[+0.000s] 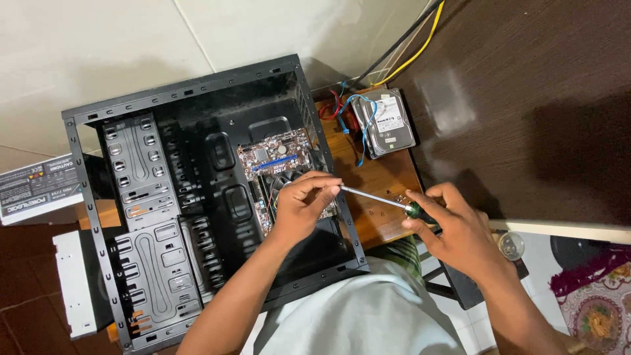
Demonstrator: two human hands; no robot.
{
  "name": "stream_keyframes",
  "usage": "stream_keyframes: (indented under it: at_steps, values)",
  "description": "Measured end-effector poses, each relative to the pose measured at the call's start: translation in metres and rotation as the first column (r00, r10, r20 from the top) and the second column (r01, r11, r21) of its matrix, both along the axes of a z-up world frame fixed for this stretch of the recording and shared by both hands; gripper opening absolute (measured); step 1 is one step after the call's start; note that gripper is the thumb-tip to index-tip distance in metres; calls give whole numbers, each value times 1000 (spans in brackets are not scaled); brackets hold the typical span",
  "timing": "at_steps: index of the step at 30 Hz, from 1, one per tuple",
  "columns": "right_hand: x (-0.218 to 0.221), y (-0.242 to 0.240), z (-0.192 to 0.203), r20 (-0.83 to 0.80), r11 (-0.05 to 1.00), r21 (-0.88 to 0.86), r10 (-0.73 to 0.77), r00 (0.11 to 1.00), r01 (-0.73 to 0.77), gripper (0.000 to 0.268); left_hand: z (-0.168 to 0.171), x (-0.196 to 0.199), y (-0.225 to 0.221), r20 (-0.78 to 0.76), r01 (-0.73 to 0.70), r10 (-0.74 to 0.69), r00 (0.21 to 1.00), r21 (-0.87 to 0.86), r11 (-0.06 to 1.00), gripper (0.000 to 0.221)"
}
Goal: Installing a hard drive and securing internal components like the motherboard inside a computer case using a screwdriver.
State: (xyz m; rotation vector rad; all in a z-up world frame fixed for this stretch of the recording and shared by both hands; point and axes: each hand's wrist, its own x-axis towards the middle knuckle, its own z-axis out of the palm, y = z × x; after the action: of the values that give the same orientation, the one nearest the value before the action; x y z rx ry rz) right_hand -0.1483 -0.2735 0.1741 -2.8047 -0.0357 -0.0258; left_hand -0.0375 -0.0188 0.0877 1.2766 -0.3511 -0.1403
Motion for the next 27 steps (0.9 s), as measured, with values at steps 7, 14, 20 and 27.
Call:
stream_keyframes:
  at_steps: [7, 14, 20, 27]
  values:
    - [5, -17, -14, -50, 968, 246, -32, 998, 44, 36, 1, 3, -1, 68, 75, -79, 995, 51, 996, 16]
    - [10, -17, -36, -202, 845, 528, 29, 979, 84, 30, -2, 0, -8, 124, 26, -30, 992, 36, 999, 28]
    - [-6, -36, -90, -274, 695, 682, -49, 960, 230, 35, 14, 13, 12, 195, 84, -115, 974, 160, 984, 78]
    - [4, -52, -99, -312, 575, 719, -234, 921, 390, 37, 11, 31, 10, -123, 252, -244, 962, 746, 617, 114]
